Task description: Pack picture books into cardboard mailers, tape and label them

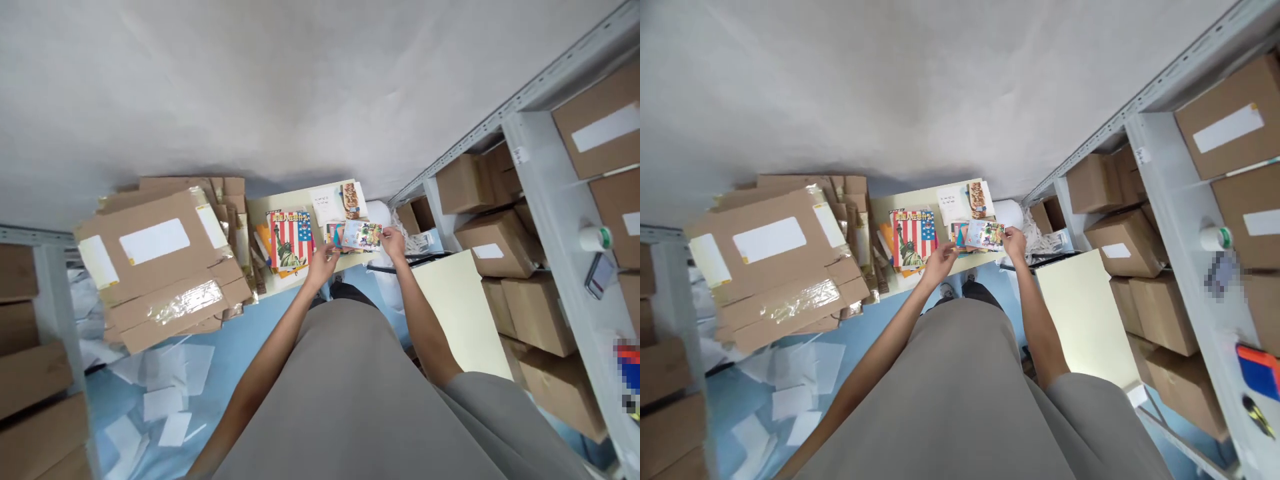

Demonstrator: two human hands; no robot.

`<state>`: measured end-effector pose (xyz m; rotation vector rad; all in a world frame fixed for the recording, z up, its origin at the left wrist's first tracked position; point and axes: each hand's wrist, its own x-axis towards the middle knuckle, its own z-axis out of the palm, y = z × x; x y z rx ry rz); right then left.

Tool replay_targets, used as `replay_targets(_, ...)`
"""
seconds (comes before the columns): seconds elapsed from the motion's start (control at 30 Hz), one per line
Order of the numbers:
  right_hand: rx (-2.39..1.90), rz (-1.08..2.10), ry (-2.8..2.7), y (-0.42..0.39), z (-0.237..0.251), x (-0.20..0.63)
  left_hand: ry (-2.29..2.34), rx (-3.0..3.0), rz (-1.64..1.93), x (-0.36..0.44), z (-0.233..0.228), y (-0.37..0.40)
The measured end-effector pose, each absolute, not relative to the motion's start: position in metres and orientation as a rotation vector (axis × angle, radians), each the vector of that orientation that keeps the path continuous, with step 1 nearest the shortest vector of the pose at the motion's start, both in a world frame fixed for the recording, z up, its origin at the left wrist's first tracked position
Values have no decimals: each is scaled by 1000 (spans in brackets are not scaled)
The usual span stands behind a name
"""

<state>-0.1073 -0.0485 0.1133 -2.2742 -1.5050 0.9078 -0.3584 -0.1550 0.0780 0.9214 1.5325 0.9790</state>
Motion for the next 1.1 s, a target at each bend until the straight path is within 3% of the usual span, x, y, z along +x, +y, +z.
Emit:
replay_targets(0.1, -2006, 1066, -1108, -93, 131, -92, 1342, 851, 912, -321, 88, -151)
replay_targets(0.23, -1781, 1025, -712, -177, 163, -75, 1098, 796, 801, -259, 108, -157)
replay_targets(0.5, -1714, 895, -496, -300, 209, -44, 749, 824, 670, -166, 164, -187)
replay_targets(0.73, -1655, 882, -533, -333, 210, 33, 690, 1031, 548, -93, 185, -186)
replay_targets(1.1, -1545, 894, -460, -351, 198, 191, 770, 1137, 561, 84, 189, -199)
